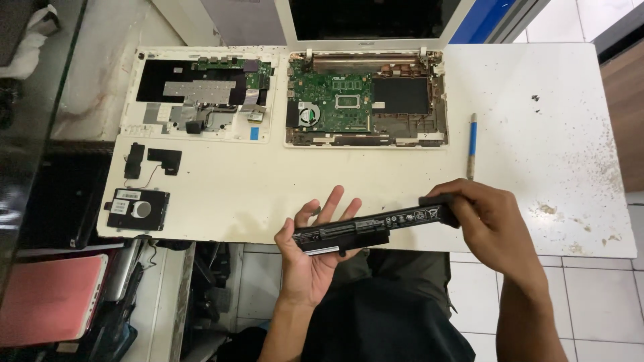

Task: The person holds a disassembled laptop battery and wipes its casing with a black foam pad, turning it to clean different sides. They then set the battery on the bench and wipe the exposed motherboard and interior of the opened laptop with the same pad.

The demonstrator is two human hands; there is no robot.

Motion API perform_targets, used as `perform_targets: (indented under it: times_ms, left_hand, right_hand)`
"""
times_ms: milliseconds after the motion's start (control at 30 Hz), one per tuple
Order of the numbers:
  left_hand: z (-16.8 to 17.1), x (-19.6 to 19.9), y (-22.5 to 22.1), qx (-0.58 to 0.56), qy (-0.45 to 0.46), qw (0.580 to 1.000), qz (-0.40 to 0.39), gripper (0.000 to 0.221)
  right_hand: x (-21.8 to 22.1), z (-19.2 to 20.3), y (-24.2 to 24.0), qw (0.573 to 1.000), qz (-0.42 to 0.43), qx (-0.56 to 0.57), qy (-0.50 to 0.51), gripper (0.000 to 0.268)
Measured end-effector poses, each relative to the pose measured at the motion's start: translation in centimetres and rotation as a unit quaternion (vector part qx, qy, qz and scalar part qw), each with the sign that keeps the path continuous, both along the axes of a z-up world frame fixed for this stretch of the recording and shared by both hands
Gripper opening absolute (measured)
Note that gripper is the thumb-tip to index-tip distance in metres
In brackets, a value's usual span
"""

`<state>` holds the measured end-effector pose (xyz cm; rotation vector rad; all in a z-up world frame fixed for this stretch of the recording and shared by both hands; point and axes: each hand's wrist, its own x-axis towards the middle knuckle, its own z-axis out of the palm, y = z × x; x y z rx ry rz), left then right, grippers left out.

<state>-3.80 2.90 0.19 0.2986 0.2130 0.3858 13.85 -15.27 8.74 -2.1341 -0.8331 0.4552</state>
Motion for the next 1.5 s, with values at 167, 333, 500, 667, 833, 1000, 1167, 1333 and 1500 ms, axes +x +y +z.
perform_targets:
  times_ms: [167,333,500,667,833,1000,1167,1333,1500]
  left_hand:
    - [1.2,0.6,-0.6,-0.032,-0.014,0.999,0.02,0.047]
    - [3.0,3.6,-1.9,-0.116,-0.016,0.974,0.196,0.033]
    - [2.2,5.2,-0.3,-0.231,0.029,0.936,0.266,0.048]
    - [0.6,5.3,0.7,-0.327,0.003,0.919,0.222,0.042]
    - [-0.4,4.5,0.1,-0.379,-0.004,0.902,0.204,0.042]
    - [-0.2,4.8,-0.1,-0.427,-0.054,0.882,0.195,0.039]
    - [-0.8,4.4,-0.1,-0.471,-0.078,0.863,0.166,0.037]
    - [-0.9,4.6,-0.1,-0.5,-0.127,0.843,0.152,0.038]
    - [-1.4,4.3,-0.4,-0.528,-0.18,0.822,0.113,0.04]
  right_hand:
    - [-1.8,-2.5,1.3,0.936,-0.144,0.291,0.134,0.032]
    - [-3.6,-3.9,2.3,0.898,-0.146,0.371,0.184,0.032]
    - [-5.0,-1.9,2.4,0.912,-0.161,0.364,0.101,0.024]
    - [-4.8,-4.5,2.2,0.857,-0.077,0.401,-0.316,0.024]
    - [-2.9,-4.8,1.2,0.84,-0.066,0.404,-0.355,0.013]
    - [-3.9,-6.3,3.1,0.8,-0.028,0.48,-0.358,0.015]
    - [-2.2,-6.3,2.9,0.751,-0.069,0.465,-0.463,0.017]
    - [-4.3,-6.6,0.6,0.786,0.094,0.407,-0.456,0.011]
    - [-4.4,-4.4,2.6,0.765,-0.097,0.391,-0.503,0.022]
